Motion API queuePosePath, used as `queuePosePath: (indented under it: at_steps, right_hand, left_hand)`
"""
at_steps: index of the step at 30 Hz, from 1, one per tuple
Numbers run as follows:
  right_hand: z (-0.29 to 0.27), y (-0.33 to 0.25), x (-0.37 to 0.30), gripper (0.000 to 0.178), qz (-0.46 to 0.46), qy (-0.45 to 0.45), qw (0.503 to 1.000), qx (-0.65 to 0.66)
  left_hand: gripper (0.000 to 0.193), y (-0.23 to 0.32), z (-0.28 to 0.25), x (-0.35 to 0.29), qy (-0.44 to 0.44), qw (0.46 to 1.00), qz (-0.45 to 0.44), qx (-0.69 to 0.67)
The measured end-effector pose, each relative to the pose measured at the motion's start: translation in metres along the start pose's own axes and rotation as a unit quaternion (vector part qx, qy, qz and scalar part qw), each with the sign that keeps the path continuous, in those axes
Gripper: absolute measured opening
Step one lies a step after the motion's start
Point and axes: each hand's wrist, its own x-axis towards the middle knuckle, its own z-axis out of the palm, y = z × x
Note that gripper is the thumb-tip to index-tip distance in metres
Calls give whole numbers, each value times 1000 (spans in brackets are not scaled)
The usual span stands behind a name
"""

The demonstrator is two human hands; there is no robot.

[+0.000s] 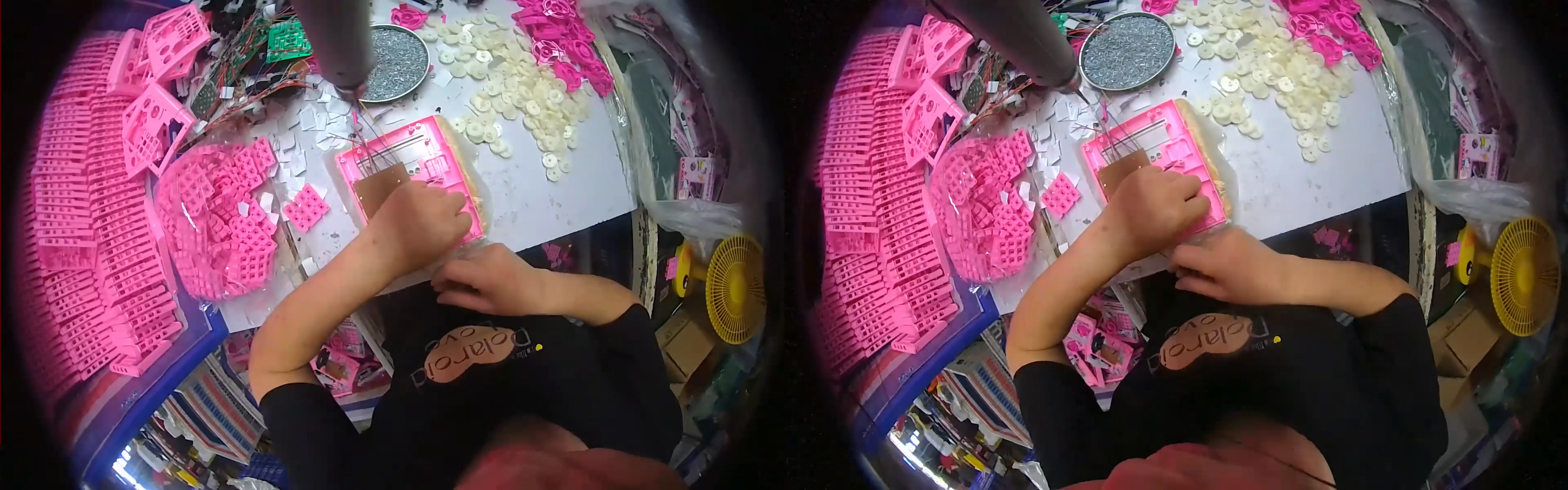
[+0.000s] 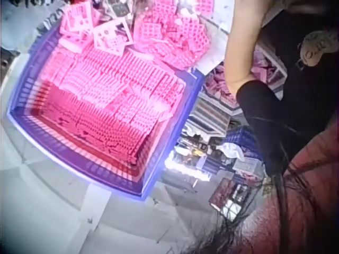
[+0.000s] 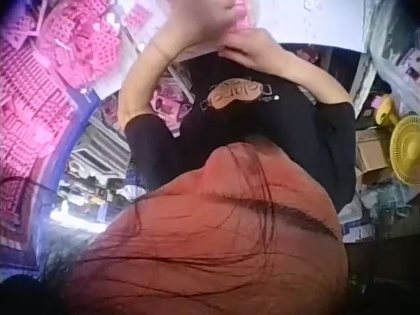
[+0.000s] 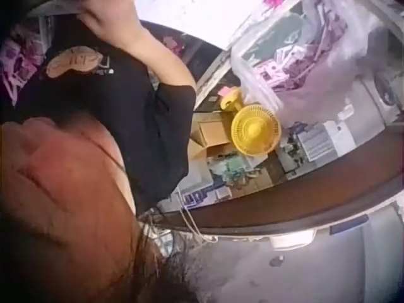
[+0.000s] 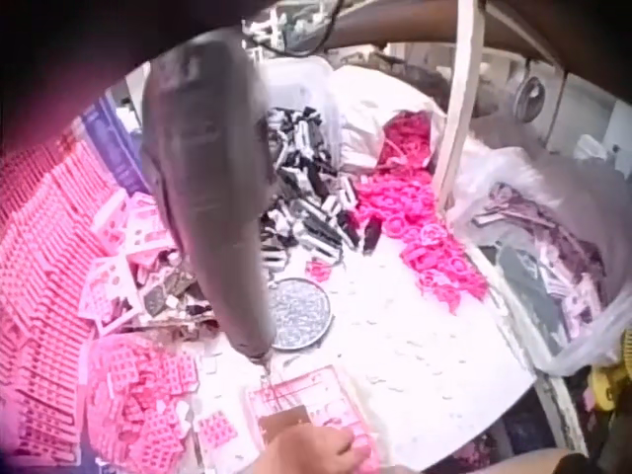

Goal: Assemble pink plastic toy calculator shells with electronics and internal components using an electric screwdriver.

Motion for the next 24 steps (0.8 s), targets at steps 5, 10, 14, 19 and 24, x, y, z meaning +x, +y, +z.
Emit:
queuePosePath:
  at_steps: [5, 10, 14, 19, 24]
  right_hand:
    - [-11, 5, -11, 20, -9, 76, 972, -223]
    - [-34, 31, -8, 16, -61, 106, 952, -280]
    - [-43, 25, -4, 11, -93, 3, 952, -292]
    - [-51, 14, 3, 23, -74, -91, 947, -298]
    - [-45, 21, -3, 19, -87, -48, 951, -293]
  left_hand:
    - [30, 15, -4, 7, 197, 867, -298, -348]
    - [47, 51, 10, -27, 262, 913, -254, -183]
    - [28, 67, 32, -45, 188, 958, -200, -83]
    - [25, 64, 42, -48, 215, 953, -209, -54]
    - [23, 64, 39, -47, 213, 951, -218, -61]
